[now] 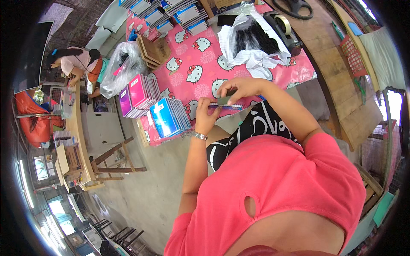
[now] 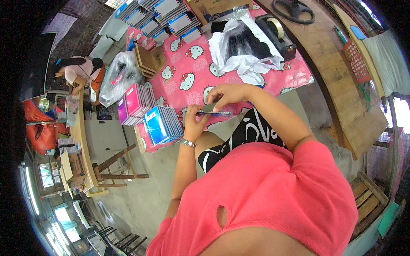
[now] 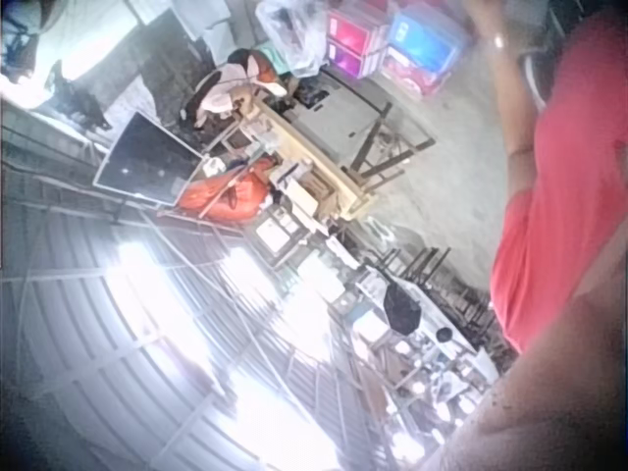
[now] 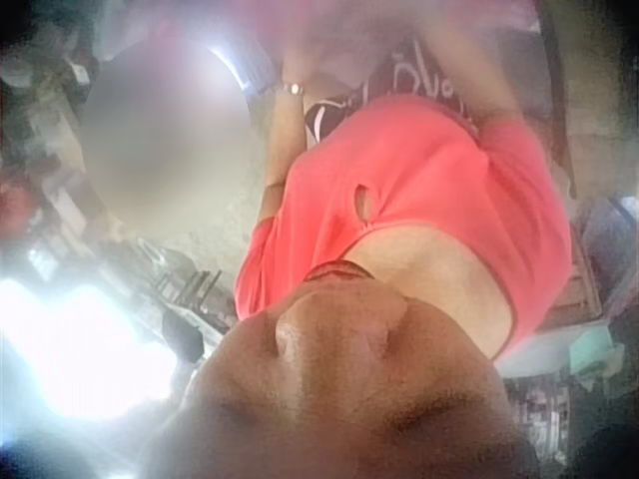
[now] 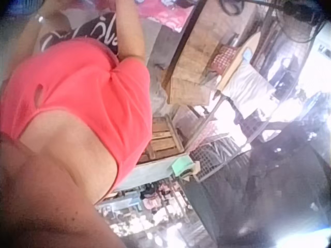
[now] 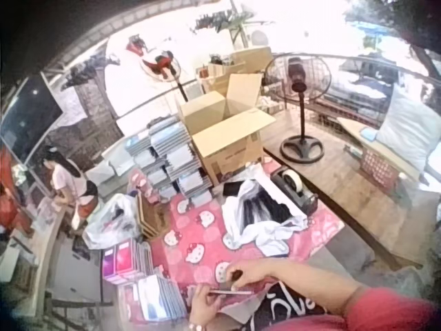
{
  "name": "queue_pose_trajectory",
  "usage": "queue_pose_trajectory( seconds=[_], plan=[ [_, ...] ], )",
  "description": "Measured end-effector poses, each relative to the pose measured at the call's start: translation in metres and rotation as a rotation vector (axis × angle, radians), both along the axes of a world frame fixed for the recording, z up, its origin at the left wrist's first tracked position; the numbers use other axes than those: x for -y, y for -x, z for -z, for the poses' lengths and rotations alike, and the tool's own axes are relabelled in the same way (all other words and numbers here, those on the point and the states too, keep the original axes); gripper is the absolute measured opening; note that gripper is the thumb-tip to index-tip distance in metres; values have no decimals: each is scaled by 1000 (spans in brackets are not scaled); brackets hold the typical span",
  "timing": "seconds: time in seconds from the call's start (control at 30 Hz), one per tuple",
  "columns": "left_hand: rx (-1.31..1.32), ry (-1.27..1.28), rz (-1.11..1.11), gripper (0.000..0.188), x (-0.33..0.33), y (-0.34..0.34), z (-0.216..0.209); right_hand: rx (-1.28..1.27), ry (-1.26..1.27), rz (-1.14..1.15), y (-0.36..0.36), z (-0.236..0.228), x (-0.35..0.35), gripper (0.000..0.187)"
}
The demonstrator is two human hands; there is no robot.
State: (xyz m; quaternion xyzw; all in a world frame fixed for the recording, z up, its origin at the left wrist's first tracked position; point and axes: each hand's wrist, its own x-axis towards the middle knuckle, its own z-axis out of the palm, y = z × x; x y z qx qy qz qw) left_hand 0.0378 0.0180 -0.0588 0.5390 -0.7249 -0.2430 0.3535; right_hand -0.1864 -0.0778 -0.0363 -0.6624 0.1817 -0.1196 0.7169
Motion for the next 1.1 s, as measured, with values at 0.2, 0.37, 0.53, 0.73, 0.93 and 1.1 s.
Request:
queue_pose_trajectory(
  seconds=[0.2,0.37,0.53,0.73,0.93,1.1],
  plan=[
    [19,7,5,29,2,0,0,-10,82,183,2,6,-1,34],
    [-119,-65,-141,25,-3,-1,4,-258,550,621,57,0,-5,40],
    [-293,-36,-355,21,-8,-23,41,-780,1119,915,137,26,-41,46],
    [-549,-178,-423,26,-15,-18,41,-612,1263,1001,97,36,-61,54],
    [-728,55,-457,28,-15,2,35,-785,1141,706,54,32,-69,51],
    [-551,-171,-449,27,-23,-18,43,-466,952,672,14,20,-76,54]
  ],
)
